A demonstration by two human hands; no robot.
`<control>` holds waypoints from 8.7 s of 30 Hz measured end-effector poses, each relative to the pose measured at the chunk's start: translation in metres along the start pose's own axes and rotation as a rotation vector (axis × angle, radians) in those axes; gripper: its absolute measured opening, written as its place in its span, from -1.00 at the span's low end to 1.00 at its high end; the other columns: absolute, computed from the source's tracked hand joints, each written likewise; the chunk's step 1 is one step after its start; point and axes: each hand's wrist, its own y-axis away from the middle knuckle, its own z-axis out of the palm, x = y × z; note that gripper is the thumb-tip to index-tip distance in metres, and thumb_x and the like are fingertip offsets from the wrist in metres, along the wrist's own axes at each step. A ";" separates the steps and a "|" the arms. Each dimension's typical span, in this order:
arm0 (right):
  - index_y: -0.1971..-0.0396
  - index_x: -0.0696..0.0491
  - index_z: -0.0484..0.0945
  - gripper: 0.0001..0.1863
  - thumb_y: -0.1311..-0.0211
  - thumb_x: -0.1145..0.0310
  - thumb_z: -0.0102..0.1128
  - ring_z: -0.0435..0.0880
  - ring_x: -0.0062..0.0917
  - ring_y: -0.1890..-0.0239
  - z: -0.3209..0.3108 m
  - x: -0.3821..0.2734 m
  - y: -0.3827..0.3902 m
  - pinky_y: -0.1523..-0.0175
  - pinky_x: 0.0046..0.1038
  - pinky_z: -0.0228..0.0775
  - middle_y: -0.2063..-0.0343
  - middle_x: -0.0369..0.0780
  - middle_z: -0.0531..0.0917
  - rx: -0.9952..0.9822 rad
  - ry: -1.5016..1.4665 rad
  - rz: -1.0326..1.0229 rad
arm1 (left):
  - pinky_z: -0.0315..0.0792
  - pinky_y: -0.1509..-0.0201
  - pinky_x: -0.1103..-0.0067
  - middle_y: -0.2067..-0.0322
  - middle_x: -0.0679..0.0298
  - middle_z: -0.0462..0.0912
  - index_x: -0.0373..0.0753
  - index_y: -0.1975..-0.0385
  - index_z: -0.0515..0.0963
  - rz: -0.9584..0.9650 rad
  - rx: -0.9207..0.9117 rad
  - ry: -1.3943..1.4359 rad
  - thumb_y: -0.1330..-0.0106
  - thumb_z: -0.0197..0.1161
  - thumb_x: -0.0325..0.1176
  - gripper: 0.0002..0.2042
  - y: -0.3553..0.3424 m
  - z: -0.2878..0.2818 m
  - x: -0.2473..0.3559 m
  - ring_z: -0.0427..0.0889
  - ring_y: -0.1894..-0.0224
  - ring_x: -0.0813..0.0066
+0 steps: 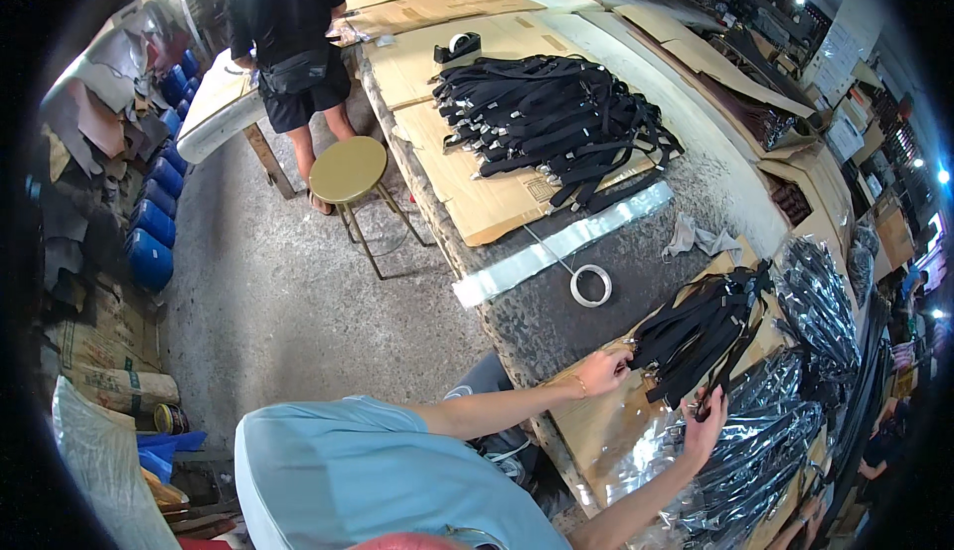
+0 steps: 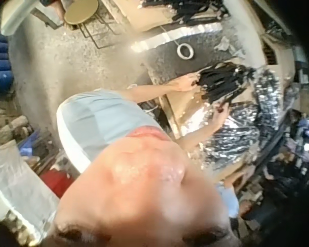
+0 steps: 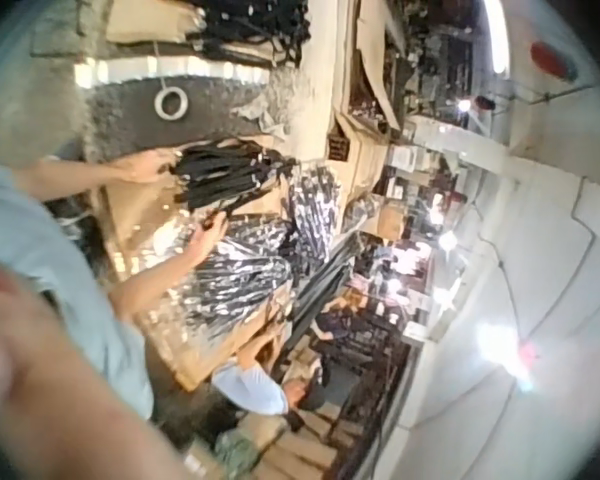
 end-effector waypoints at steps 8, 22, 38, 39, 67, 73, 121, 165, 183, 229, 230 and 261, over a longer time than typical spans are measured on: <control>0.00 0.10 0.39 -0.66 -0.31 0.29 0.12 0.57 -0.47 0.16 0.038 0.074 0.034 -0.10 -0.37 0.39 0.18 -0.16 0.58 -0.126 -0.348 -0.103 | 0.43 0.34 0.36 0.54 0.05 0.51 -0.31 0.19 0.38 0.015 0.106 0.092 -0.07 0.10 -0.52 -0.73 -0.002 0.002 0.002 0.56 0.47 0.15; 0.20 0.08 0.36 -0.66 -0.26 0.14 0.19 0.52 -0.63 0.55 0.050 0.133 0.055 0.51 -0.66 0.32 0.57 -0.28 0.51 0.312 -0.238 -0.077 | 0.46 0.34 0.38 0.57 0.03 0.54 -0.34 0.35 0.46 0.062 0.193 0.024 0.02 0.13 -0.50 -0.80 -0.001 0.008 0.004 0.60 0.47 0.16; 0.37 0.04 0.47 -0.85 -0.29 0.28 0.13 0.60 -0.61 0.52 0.050 0.135 0.055 0.42 -0.60 0.43 0.46 -0.26 0.65 0.083 -0.075 0.120 | 0.48 0.16 0.30 0.34 -0.02 0.61 -0.34 0.30 0.50 0.017 0.090 -0.057 0.04 0.11 -0.51 -0.75 0.003 0.007 0.007 0.61 0.27 0.01; 0.38 0.04 0.47 -0.84 -0.31 0.27 0.11 0.59 -0.62 0.55 0.052 0.133 0.055 0.46 -0.61 0.41 0.47 -0.27 0.65 0.101 -0.028 0.141 | 0.48 0.16 0.30 0.34 -0.02 0.61 -0.34 0.30 0.50 0.008 0.080 -0.060 0.04 0.11 -0.51 -0.75 0.002 0.007 0.009 0.61 0.27 0.01; 0.65 0.24 0.57 -0.61 -0.15 0.20 0.09 0.53 -0.52 0.73 0.066 0.127 0.057 0.55 -0.44 0.32 0.76 -0.16 0.57 0.031 0.760 -0.182 | 0.48 0.35 0.47 0.55 0.04 0.57 -0.37 0.26 0.48 -0.052 0.048 0.092 -0.02 0.11 -0.54 -0.77 -0.007 0.002 0.009 0.60 0.51 0.29; 0.59 0.26 0.58 -0.59 -0.16 0.14 0.20 0.63 -0.40 0.57 0.074 0.079 0.068 0.38 -0.39 0.40 0.64 -0.13 0.63 0.139 1.030 -0.423 | 0.47 0.37 0.53 0.56 0.14 0.56 -0.36 0.28 0.48 -0.051 0.105 0.108 -0.04 0.15 -0.55 -0.79 -0.009 0.002 0.002 0.57 0.52 0.47; 0.48 0.16 0.46 -0.77 -0.33 0.33 0.09 0.41 -0.77 0.67 0.059 0.132 0.032 0.61 -0.71 0.19 0.46 -0.17 0.65 -0.179 0.200 -0.262 | 0.40 0.48 0.62 0.64 0.28 0.64 -0.35 0.62 0.61 -0.219 -0.121 -0.553 0.11 0.45 -0.44 -0.85 -0.074 -0.334 -0.012 0.54 0.59 0.62; 0.55 0.11 0.38 -0.73 -0.31 0.31 0.12 0.42 -0.79 0.69 0.057 0.131 0.035 0.65 -0.70 0.18 0.52 -0.23 0.63 -0.189 0.142 -0.279 | 0.48 0.35 0.38 0.52 0.14 0.61 -0.28 0.48 0.58 0.138 -0.792 -0.483 -0.02 0.24 -0.47 -0.92 0.117 -0.236 0.153 0.59 0.45 0.13; 0.47 0.15 0.43 -0.77 -0.29 0.31 0.13 0.42 -0.76 0.68 0.051 0.139 0.030 0.64 -0.70 0.18 0.48 -0.18 0.65 -0.253 0.078 -0.268 | 0.46 0.16 0.59 0.38 0.24 0.66 -0.39 0.26 0.61 -0.620 -0.986 0.145 -0.25 0.20 -0.43 -0.83 0.208 -0.171 0.087 0.57 0.28 0.55; 0.22 0.13 0.54 -0.75 -0.31 0.23 0.11 0.30 -0.82 0.66 0.045 0.108 0.049 0.58 -0.72 0.08 0.65 -0.42 0.42 -0.391 0.023 -0.110 | 0.18 0.65 0.73 0.65 0.39 0.53 -0.36 0.48 0.64 -0.544 -0.369 0.327 -0.13 0.37 -0.42 -0.87 0.005 -0.027 0.026 0.34 0.69 0.75; 0.18 0.13 0.53 -0.70 -0.34 0.19 0.05 0.29 -0.82 0.65 0.041 0.104 0.050 0.57 -0.71 0.08 0.66 -0.43 0.39 -0.428 0.033 -0.067 | 0.16 0.66 0.74 0.65 0.40 0.53 -0.34 0.48 0.65 -0.567 -0.374 0.342 -0.10 0.40 -0.42 -0.88 0.005 -0.028 0.027 0.32 0.70 0.77; 0.55 0.17 0.54 -0.85 -0.14 0.45 0.27 0.45 -0.80 0.54 0.061 0.099 0.042 0.44 -0.67 0.25 0.54 -0.33 0.63 -0.178 0.286 -0.212 | 0.40 0.34 0.67 0.48 0.31 0.65 -0.41 0.35 0.65 -0.349 -0.513 0.283 -0.14 0.35 -0.40 -0.82 0.012 -0.036 0.021 0.50 0.45 0.69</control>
